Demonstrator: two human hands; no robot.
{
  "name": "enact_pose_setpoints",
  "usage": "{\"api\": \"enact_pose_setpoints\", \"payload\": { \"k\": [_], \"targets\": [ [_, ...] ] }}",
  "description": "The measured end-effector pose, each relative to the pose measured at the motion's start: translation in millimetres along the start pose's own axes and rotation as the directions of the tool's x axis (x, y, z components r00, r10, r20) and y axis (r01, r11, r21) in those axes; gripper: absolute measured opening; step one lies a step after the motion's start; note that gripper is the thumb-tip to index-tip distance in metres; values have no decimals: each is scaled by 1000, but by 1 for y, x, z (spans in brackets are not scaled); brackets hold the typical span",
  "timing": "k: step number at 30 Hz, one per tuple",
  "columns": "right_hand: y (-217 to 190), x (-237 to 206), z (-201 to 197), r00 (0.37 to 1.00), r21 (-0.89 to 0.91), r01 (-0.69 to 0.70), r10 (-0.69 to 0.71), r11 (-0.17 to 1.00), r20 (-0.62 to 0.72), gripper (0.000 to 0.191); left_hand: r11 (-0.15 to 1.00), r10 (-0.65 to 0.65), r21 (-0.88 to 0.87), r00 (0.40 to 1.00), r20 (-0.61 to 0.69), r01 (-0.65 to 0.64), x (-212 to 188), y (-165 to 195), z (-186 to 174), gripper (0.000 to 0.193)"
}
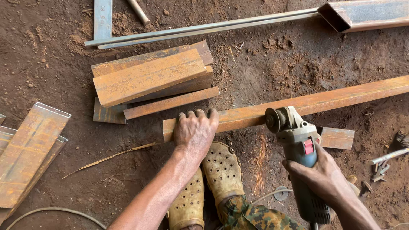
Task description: The person uses an angle grinder to cut a long rusty metal bar into shorter pieces. They hold the bar with one hand and operate the grinder with the other, producing sparks as the blade cuts through the metal. Cut pieces are stacked nearby on the dirt ground.
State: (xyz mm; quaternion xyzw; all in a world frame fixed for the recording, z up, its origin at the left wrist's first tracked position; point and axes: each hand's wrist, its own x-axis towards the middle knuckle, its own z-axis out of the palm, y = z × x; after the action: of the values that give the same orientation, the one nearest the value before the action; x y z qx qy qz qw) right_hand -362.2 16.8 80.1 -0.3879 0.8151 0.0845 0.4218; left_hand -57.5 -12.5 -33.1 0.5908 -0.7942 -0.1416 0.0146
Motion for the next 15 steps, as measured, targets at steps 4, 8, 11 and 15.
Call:
{"api": "enact_pose_setpoints", "payload": {
  "k": [4,8,11,15],
  "targets": [
    [-3,0,-5,1000,4,9,-9,1000,10,73,996,22,84,999,-23,-20,-5,2,5,43],
    [13,-3,-6,997,179,4,-17,984,71,70,965,109,258,965,-236,-46,-17,5,17,41],
    [32,-6,-2,997,210,-43,30,977,67,68,956,140,290,935,-325,-43,-29,9,26,46],
    [50,-7,7,999,184,2,-9,983,39,64,971,138,195,990,13,-137,-27,3,33,51]
  ]
}}
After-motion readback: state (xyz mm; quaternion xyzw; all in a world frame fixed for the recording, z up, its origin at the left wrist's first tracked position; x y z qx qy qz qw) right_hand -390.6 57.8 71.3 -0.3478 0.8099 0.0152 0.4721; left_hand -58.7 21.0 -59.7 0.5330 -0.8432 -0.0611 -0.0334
